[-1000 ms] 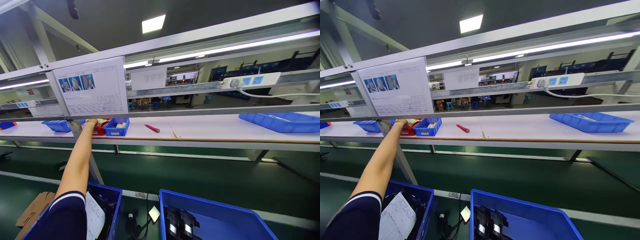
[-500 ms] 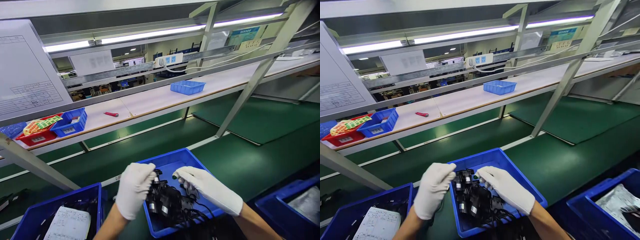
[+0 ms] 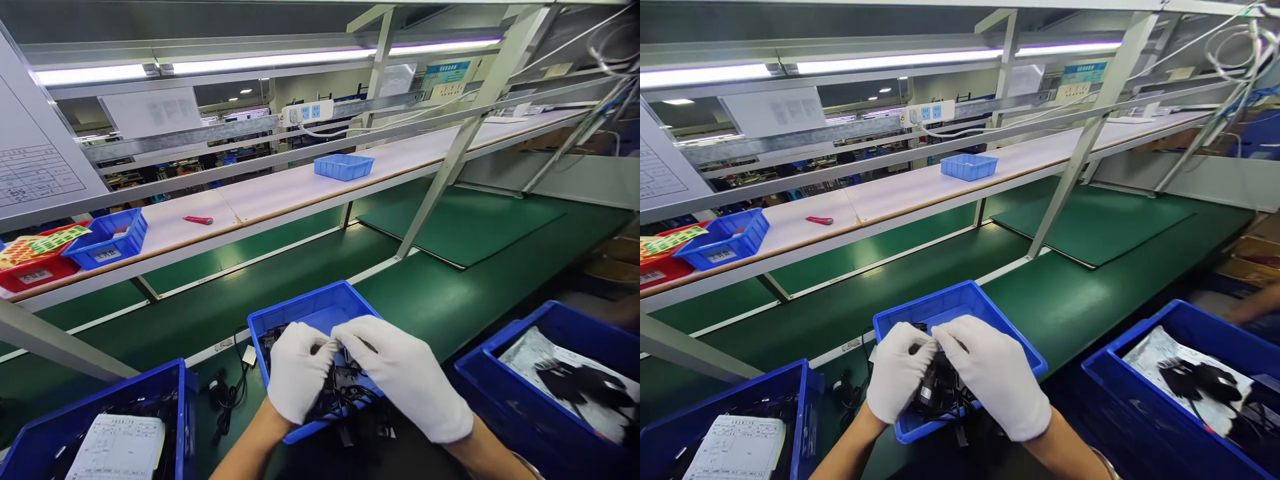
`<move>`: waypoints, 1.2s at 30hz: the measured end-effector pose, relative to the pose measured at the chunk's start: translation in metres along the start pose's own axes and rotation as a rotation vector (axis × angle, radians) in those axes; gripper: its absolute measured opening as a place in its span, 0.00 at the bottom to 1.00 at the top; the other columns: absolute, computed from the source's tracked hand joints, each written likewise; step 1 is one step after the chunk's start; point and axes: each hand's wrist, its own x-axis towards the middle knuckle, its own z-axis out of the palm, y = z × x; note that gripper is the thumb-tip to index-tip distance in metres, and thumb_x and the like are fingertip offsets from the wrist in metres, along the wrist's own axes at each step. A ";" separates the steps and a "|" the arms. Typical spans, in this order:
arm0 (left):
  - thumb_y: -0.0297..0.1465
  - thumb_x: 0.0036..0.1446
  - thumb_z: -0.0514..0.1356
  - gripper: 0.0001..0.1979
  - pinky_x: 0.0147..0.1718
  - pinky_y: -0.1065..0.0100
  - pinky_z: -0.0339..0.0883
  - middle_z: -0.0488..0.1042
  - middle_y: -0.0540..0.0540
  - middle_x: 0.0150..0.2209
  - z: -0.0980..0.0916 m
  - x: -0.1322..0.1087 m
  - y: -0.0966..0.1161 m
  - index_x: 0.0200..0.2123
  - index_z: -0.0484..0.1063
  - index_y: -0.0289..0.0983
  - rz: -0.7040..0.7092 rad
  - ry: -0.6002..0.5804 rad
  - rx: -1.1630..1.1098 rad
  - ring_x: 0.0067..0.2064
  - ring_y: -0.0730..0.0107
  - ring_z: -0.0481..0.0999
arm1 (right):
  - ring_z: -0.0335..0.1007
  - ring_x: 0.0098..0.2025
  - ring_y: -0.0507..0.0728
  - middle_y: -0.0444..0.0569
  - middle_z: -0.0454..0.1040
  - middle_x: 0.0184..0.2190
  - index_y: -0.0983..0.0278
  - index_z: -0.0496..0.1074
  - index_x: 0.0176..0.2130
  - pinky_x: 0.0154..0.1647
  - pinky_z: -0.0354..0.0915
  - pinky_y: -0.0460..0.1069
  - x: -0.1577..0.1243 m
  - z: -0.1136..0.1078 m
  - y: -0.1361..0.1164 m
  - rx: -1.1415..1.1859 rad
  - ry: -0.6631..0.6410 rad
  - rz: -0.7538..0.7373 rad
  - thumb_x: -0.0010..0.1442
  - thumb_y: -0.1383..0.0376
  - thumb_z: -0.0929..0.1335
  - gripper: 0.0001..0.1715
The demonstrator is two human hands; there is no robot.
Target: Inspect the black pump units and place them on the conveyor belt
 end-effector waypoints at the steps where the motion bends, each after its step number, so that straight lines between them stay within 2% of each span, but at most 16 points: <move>1: 0.40 0.65 0.62 0.15 0.37 0.65 0.65 0.78 0.48 0.30 0.002 0.000 0.003 0.27 0.76 0.40 -0.129 -0.002 -0.199 0.35 0.65 0.75 | 0.81 0.38 0.56 0.46 0.84 0.37 0.58 0.80 0.41 0.40 0.75 0.49 -0.002 0.002 0.000 0.060 0.079 0.094 0.74 0.54 0.63 0.20; 3: 0.42 0.60 0.66 0.13 0.38 0.66 0.68 0.78 0.49 0.31 0.008 -0.001 0.006 0.28 0.77 0.39 -0.299 -0.003 -0.477 0.35 0.66 0.76 | 0.82 0.39 0.57 0.48 0.84 0.41 0.58 0.80 0.49 0.43 0.77 0.51 -0.007 0.008 0.004 0.184 0.209 0.330 0.71 0.47 0.66 0.22; 5: 0.43 0.58 0.67 0.15 0.39 0.66 0.69 0.79 0.49 0.31 0.014 -0.004 0.006 0.28 0.77 0.39 -0.362 -0.015 -0.644 0.36 0.66 0.77 | 0.82 0.36 0.58 0.49 0.85 0.42 0.59 0.79 0.53 0.40 0.78 0.52 -0.012 0.012 0.008 0.317 0.301 0.539 0.66 0.44 0.69 0.28; 7: 0.47 0.61 0.65 0.17 0.42 0.65 0.70 0.81 0.47 0.34 0.023 -0.009 0.002 0.32 0.79 0.38 -0.381 -0.028 -0.814 0.37 0.65 0.78 | 0.83 0.35 0.58 0.50 0.86 0.41 0.61 0.81 0.49 0.39 0.79 0.52 -0.019 0.016 0.011 0.464 0.347 0.658 0.64 0.43 0.71 0.27; 9: 0.50 0.64 0.61 0.21 0.44 0.63 0.72 0.83 0.45 0.38 0.031 -0.015 -0.002 0.38 0.81 0.37 -0.383 -0.017 -0.960 0.37 0.64 0.79 | 0.84 0.38 0.59 0.50 0.86 0.41 0.62 0.82 0.44 0.41 0.80 0.52 -0.027 0.020 0.010 0.577 0.346 0.675 0.61 0.44 0.74 0.26; 12: 0.50 0.69 0.55 0.24 0.48 0.60 0.73 0.83 0.42 0.42 0.039 -0.023 -0.005 0.44 0.81 0.37 -0.358 0.021 -1.006 0.42 0.61 0.81 | 0.84 0.42 0.60 0.50 0.85 0.41 0.61 0.82 0.43 0.47 0.79 0.52 -0.038 0.028 0.003 0.612 0.300 0.620 0.61 0.45 0.75 0.23; 14: 0.49 0.71 0.51 0.25 0.51 0.59 0.72 0.83 0.41 0.46 0.037 -0.028 -0.002 0.46 0.82 0.38 -0.337 0.007 -0.987 0.46 0.60 0.81 | 0.83 0.42 0.59 0.49 0.84 0.41 0.60 0.81 0.44 0.47 0.79 0.53 -0.042 0.033 -0.004 0.541 0.297 0.563 0.63 0.47 0.74 0.21; 17: 0.47 0.72 0.50 0.24 0.56 0.58 0.70 0.83 0.42 0.49 0.029 -0.032 0.004 0.49 0.81 0.39 -0.288 -0.012 -0.907 0.50 0.60 0.80 | 0.81 0.40 0.58 0.48 0.83 0.41 0.60 0.80 0.45 0.43 0.78 0.52 -0.041 0.037 -0.012 0.379 0.341 0.402 0.66 0.52 0.74 0.16; 21: 0.45 0.73 0.50 0.23 0.57 0.61 0.69 0.82 0.44 0.50 0.018 -0.035 0.006 0.50 0.81 0.41 -0.247 0.027 -0.757 0.51 0.61 0.79 | 0.80 0.39 0.56 0.48 0.81 0.41 0.59 0.79 0.48 0.41 0.76 0.50 -0.035 0.038 -0.016 0.234 0.369 0.185 0.69 0.59 0.72 0.10; 26: 0.44 0.73 0.50 0.22 0.59 0.62 0.68 0.81 0.44 0.52 0.012 -0.040 -0.002 0.51 0.81 0.40 -0.235 0.077 -0.704 0.54 0.61 0.78 | 0.80 0.40 0.56 0.46 0.80 0.41 0.56 0.78 0.50 0.43 0.76 0.50 -0.036 0.048 -0.012 0.263 0.338 0.079 0.69 0.65 0.72 0.10; 29: 0.43 0.74 0.49 0.22 0.60 0.61 0.67 0.81 0.44 0.53 0.006 -0.044 -0.007 0.53 0.81 0.41 -0.248 0.083 -0.706 0.55 0.61 0.78 | 0.80 0.39 0.57 0.46 0.82 0.41 0.53 0.79 0.51 0.41 0.77 0.51 -0.039 0.058 -0.006 0.287 0.300 0.025 0.68 0.66 0.72 0.13; 32: 0.42 0.74 0.49 0.22 0.61 0.58 0.67 0.80 0.42 0.56 0.001 -0.048 -0.007 0.56 0.79 0.41 -0.252 0.062 -0.827 0.57 0.59 0.77 | 0.81 0.37 0.58 0.46 0.84 0.41 0.52 0.80 0.50 0.37 0.77 0.52 -0.038 0.070 0.002 0.266 0.285 -0.016 0.67 0.65 0.72 0.13; 36: 0.44 0.73 0.50 0.24 0.62 0.50 0.66 0.76 0.36 0.61 0.007 -0.054 -0.010 0.61 0.74 0.39 -0.194 0.014 -1.273 0.60 0.52 0.76 | 0.81 0.37 0.58 0.46 0.83 0.39 0.53 0.80 0.48 0.38 0.77 0.53 -0.032 0.085 0.008 0.243 0.328 -0.129 0.66 0.69 0.73 0.13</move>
